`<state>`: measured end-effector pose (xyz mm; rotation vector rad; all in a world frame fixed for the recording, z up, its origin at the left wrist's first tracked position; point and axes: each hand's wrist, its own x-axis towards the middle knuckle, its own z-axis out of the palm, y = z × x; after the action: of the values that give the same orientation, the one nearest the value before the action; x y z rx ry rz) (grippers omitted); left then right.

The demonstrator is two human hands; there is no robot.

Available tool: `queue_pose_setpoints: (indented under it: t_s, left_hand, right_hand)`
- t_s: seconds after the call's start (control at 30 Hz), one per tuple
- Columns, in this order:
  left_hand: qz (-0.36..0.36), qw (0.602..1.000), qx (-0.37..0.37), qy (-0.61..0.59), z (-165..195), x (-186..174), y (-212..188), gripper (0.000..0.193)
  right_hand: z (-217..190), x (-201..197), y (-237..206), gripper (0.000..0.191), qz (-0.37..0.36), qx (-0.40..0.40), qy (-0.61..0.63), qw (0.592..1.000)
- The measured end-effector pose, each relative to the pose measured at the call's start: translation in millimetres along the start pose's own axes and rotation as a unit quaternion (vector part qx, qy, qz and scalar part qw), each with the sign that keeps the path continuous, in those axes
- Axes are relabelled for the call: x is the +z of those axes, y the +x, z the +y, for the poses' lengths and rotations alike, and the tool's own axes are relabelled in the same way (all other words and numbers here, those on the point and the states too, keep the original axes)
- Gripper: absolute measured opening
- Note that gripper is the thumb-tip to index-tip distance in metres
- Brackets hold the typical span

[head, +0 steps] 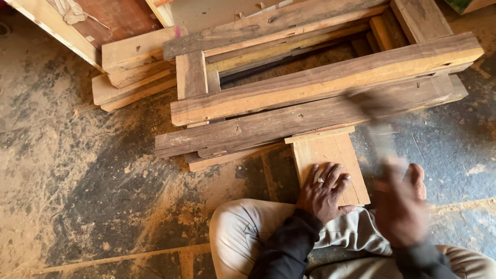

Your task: The person sits on the floor and assembles a wooden frame by hammering nails into a joint. They then retrieve small wooden dowels from a container and insert them into pre-drilled holes, tapping them flush with a hammer. The person uses a chisel to carve and smooth the wood around the dowels.

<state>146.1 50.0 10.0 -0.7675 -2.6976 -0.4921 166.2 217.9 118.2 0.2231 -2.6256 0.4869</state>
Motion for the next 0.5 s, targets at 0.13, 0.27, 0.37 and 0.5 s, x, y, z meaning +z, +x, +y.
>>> queue_pose_setpoints:
  t_s: [0.13,0.27,0.37,0.5]
  left_hand:
    - [0.018,1.0,0.001,-0.021,4.1,-8.8,-4.7,0.081]
    - [-0.017,1.0,0.0,-0.009,7.4,-12.5,-0.7,0.083]
    - [-0.005,0.999,-0.004,-0.04,7.2,-10.0,3.7,0.085]
    - [-0.017,0.999,-0.006,-0.042,6.7,-7.9,3.8,0.085]
  right_hand:
    - [1.3,5.6,-4.3,0.049,0.017,-0.064,-0.07,0.995]
    - [4.0,-14.2,-16.7,0.05,-0.008,0.048,0.114,0.992]
    - [4.7,-25.4,-23.1,0.055,-0.009,0.209,0.191,0.959]
    - [11.6,-3.3,-10.8,0.057,0.076,0.018,0.154,0.985]
